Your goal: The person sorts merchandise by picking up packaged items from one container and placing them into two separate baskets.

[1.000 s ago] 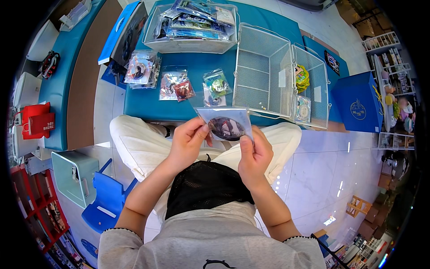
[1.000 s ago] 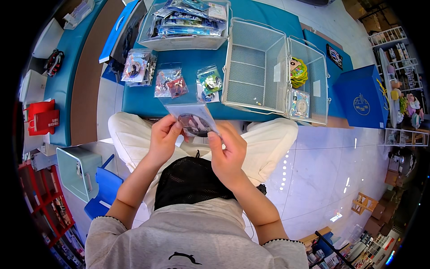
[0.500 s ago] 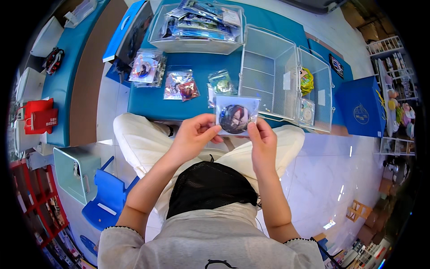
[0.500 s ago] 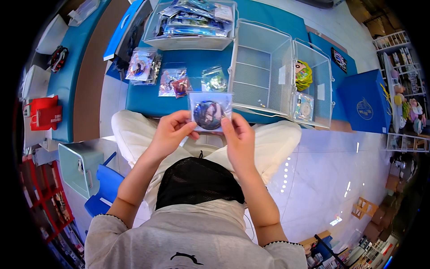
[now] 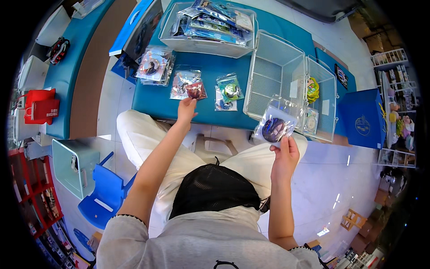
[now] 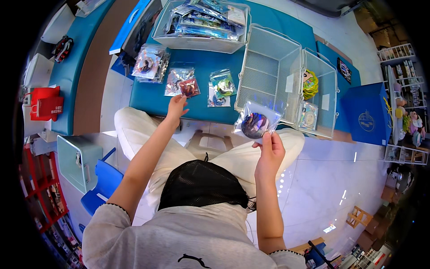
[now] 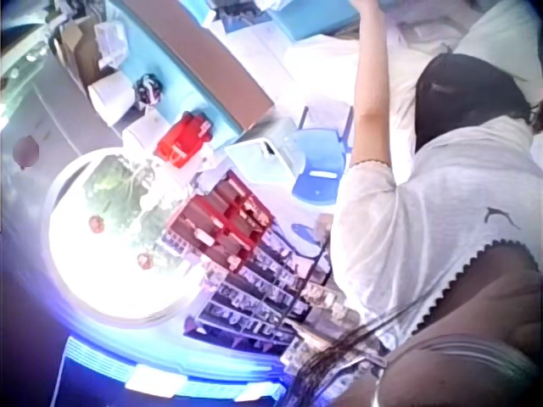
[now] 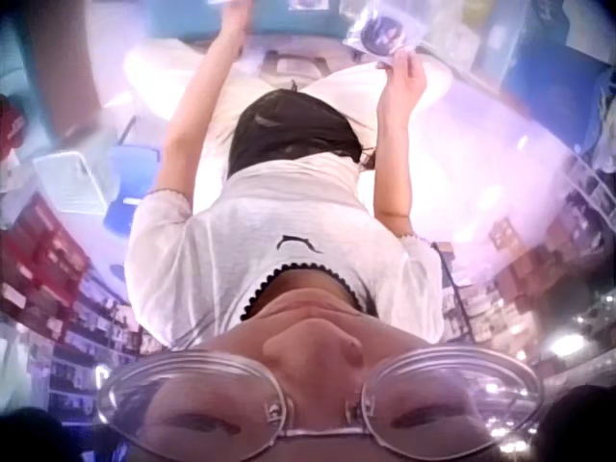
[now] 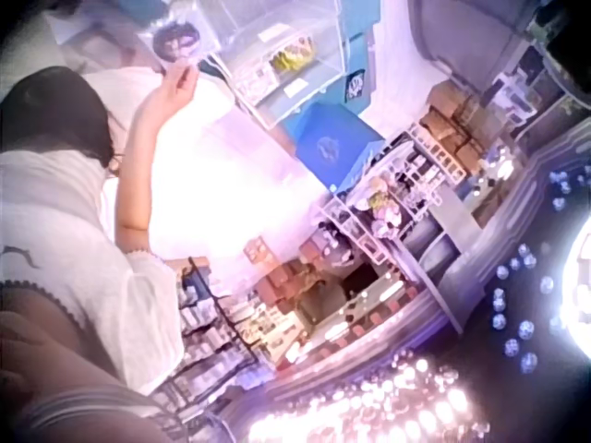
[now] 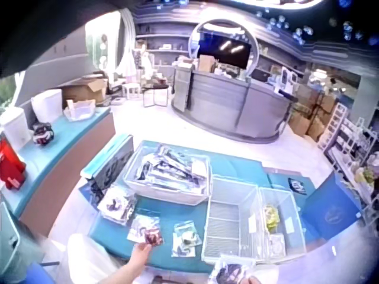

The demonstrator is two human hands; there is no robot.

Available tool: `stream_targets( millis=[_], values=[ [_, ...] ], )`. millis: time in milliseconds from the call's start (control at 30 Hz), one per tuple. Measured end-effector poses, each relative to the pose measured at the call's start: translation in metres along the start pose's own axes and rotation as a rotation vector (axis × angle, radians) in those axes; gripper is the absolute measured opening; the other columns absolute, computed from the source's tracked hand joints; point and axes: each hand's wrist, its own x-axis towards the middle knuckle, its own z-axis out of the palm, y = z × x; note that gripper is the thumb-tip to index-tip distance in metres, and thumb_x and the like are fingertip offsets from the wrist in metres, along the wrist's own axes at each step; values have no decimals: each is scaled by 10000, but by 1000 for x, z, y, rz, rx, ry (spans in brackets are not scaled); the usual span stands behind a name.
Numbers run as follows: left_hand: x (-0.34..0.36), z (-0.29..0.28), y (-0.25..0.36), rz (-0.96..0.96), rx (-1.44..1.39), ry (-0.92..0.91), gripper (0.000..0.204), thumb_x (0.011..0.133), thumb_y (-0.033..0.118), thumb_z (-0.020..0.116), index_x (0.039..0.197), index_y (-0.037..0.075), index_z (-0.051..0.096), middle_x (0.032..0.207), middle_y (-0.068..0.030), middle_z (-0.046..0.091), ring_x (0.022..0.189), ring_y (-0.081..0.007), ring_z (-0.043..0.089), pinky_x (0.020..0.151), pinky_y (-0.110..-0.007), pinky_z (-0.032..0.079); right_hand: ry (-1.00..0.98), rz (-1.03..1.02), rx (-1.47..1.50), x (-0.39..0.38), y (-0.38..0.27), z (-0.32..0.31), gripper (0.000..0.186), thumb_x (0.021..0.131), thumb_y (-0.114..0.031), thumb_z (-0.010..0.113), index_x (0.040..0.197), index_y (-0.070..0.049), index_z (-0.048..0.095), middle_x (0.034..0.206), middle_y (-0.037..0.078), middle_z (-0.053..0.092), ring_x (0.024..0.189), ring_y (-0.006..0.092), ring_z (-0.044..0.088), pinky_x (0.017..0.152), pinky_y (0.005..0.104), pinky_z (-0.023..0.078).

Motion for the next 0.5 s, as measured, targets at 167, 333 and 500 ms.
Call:
stream_targets(
  millis=[167, 333, 500],
  values=[
    [75, 27, -46, 3, 538, 569, 613, 655, 346, 675, 1096, 43, 375, 1090, -136, 396, 967, -297, 447, 755, -410, 424, 29, 101, -66, -16, 2, -17, 175, 857, -151, 456, 778, -8, 517, 713, 10, 514, 621, 70, 461, 587, 242, 427],
    [74, 28, -35, 0, 549, 501, 493, 621, 331, 700, 937, 32, 468, 1035, -149, 432, 968, -311, 445, 780, -400, 411, 92, 124, -101, -27, 3, -22, 176, 859, -145, 449, 744, -21, 496, 690, -6, 477, 630, 57, 455, 605, 265, 461],
    [91, 1, -63, 95, 101, 244, 247, 722, 193, 644, 860, 43, 503, 781, -49, 541, 669, -154, 541, 636, -255, 461, -13, 131, -67, -19, 10, -7, 107, 846, -107, 453, 813, -19, 503, 773, 18, 510, 695, 82, 496, 631, 283, 483]
  ],
)
